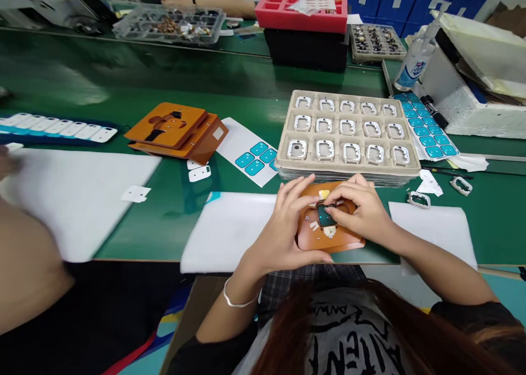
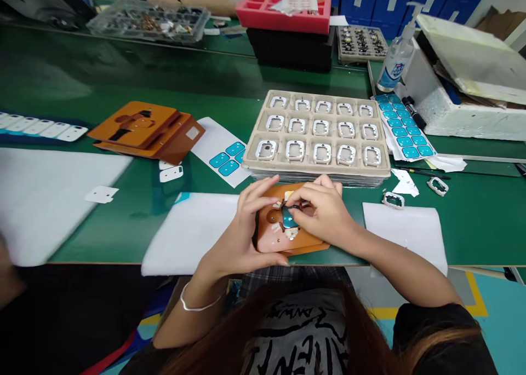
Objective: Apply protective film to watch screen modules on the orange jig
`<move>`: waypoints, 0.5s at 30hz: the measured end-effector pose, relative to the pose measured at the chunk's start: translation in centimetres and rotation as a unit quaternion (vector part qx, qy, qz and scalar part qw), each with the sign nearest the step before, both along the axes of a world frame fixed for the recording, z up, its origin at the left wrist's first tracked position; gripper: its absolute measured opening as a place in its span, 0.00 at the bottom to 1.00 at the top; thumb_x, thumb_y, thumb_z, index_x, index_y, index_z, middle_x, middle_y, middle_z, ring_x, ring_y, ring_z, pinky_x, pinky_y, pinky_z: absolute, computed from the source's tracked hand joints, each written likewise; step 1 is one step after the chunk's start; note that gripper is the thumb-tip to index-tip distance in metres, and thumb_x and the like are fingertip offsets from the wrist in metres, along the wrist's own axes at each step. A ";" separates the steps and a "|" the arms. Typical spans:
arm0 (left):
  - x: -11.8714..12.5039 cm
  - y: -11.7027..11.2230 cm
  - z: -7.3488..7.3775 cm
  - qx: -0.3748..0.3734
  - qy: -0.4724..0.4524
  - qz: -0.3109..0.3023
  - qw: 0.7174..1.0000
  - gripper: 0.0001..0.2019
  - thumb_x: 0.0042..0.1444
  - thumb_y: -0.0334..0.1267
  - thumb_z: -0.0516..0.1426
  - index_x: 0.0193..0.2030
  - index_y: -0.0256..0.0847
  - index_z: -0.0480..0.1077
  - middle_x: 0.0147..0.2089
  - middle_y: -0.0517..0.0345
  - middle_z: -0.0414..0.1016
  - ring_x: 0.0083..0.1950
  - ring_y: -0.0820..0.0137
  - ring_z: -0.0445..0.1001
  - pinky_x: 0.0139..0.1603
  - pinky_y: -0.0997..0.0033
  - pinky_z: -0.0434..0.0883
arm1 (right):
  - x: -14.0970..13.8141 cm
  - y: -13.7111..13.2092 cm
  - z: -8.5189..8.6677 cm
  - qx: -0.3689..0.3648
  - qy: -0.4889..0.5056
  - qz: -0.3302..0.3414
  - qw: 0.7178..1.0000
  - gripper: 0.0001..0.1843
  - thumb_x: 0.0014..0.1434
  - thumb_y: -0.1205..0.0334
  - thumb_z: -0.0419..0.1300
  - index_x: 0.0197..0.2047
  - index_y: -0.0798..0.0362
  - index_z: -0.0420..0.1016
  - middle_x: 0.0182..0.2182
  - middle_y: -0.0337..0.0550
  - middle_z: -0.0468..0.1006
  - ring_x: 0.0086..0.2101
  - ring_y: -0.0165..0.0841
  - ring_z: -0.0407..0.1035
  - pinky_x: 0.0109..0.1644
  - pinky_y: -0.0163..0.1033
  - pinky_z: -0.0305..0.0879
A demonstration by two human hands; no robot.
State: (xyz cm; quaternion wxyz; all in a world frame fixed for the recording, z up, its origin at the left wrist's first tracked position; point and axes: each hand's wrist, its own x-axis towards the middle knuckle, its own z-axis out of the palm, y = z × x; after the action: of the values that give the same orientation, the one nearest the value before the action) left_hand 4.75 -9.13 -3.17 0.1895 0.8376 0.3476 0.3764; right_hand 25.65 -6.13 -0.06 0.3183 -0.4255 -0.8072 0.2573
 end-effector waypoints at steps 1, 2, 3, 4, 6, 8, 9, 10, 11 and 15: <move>0.0 0.0 -0.2 0.024 0.002 0.010 1.000 0.43 0.49 0.68 0.62 0.65 0.49 0.54 0.73 0.38 0.54 0.73 0.45 0.51 0.69 0.31 0.53 | 0.0 0.0 0.0 0.000 0.000 0.000 1.000 0.05 0.57 0.66 0.63 0.35 0.48 0.80 0.31 0.37 0.82 0.37 0.37 0.64 0.45 0.44 0.51; 0.1 -0.1 -0.3 0.052 0.006 0.024 0.998 0.41 0.50 0.68 0.61 0.64 0.48 0.57 0.71 0.39 0.56 0.72 0.45 0.52 0.69 0.31 0.52 | 0.0 0.0 0.0 0.001 0.001 -0.001 1.000 0.05 0.57 0.66 0.63 0.35 0.47 0.80 0.31 0.36 0.82 0.37 0.37 0.64 0.45 0.44 0.51; 0.1 -0.1 -0.4 0.082 0.010 0.037 0.996 0.39 0.51 0.69 0.59 0.62 0.48 0.59 0.69 0.40 0.60 0.70 0.46 0.54 0.69 0.31 0.51 | 0.0 0.0 -0.1 0.002 -0.001 -0.003 1.000 0.05 0.57 0.66 0.63 0.35 0.47 0.80 0.30 0.36 0.81 0.37 0.37 0.64 0.45 0.44 0.51; 0.1 -0.2 -0.5 0.111 0.012 0.050 0.993 0.37 0.52 0.70 0.58 0.60 0.48 0.62 0.66 0.41 0.64 0.68 0.47 0.56 0.69 0.32 0.51 | 0.0 -0.1 -0.1 0.004 -0.003 -0.004 1.000 0.05 0.57 0.66 0.64 0.35 0.47 0.80 0.30 0.36 0.81 0.37 0.37 0.64 0.45 0.44 0.50; 0.2 -0.3 -0.7 0.163 0.011 0.066 0.984 0.32 0.54 0.69 0.57 0.55 0.47 0.68 0.58 0.44 0.70 0.62 0.50 0.60 0.69 0.34 0.53 | -0.1 -0.1 -0.3 0.009 -0.006 -0.001 1.000 0.04 0.57 0.67 0.64 0.35 0.48 0.79 0.29 0.36 0.81 0.37 0.37 0.64 0.44 0.44 0.50; 0.2 -0.3 -0.8 0.199 0.004 0.070 0.977 0.29 0.56 0.68 0.56 0.51 0.47 0.71 0.52 0.45 0.73 0.56 0.53 0.62 0.67 0.36 0.57 | -0.3 -0.2 -0.6 0.020 -0.010 0.001 1.000 0.05 0.57 0.68 0.64 0.34 0.48 0.79 0.31 0.37 0.80 0.38 0.37 0.65 0.44 0.44 0.51; 0.1 -0.2 -0.9 0.211 0.002 0.070 0.975 0.28 0.56 0.67 0.55 0.49 0.46 0.73 0.49 0.46 0.74 0.54 0.54 0.62 0.66 0.36 0.58 | -0.5 -0.2 -0.7 0.025 -0.012 0.000 1.000 0.05 0.57 0.68 0.64 0.34 0.48 0.79 0.32 0.38 0.79 0.38 0.37 0.66 0.44 0.45 0.51; 0.1 -0.2 -1.0 0.217 0.003 0.067 0.974 0.27 0.57 0.67 0.55 0.48 0.46 0.73 0.48 0.47 0.75 0.52 0.54 0.63 0.65 0.37 0.59 | -0.6 -0.1 -0.7 0.030 -0.012 -0.001 0.999 0.05 0.57 0.68 0.64 0.34 0.48 0.80 0.33 0.38 0.79 0.38 0.37 0.66 0.44 0.45 0.52; 0.1 -0.1 -1.0 0.218 0.007 0.060 0.974 0.27 0.58 0.66 0.55 0.48 0.46 0.73 0.47 0.47 0.76 0.52 0.54 0.63 0.65 0.37 0.59 | -0.6 0.0 -0.5 0.036 -0.008 -0.001 0.999 0.05 0.57 0.68 0.65 0.35 0.47 0.80 0.34 0.39 0.79 0.39 0.37 0.67 0.44 0.45 0.53; 0.1 0.2 -1.0 0.193 0.039 0.014 0.980 0.26 0.60 0.64 0.53 0.53 0.46 0.72 0.47 0.51 0.80 0.54 0.54 0.66 0.68 0.35 0.53 | 1.8 0.9 2.2 0.079 0.038 0.007 0.996 0.05 0.59 0.66 0.61 0.37 0.48 0.79 0.36 0.41 0.79 0.37 0.35 0.71 0.41 0.43 0.64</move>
State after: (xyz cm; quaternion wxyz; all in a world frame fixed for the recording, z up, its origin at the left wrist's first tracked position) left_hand 4.80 -8.96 -4.14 0.0052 0.8674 0.2876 0.4061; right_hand 27.42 -5.26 2.12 0.3798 -0.3834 -0.8150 0.2111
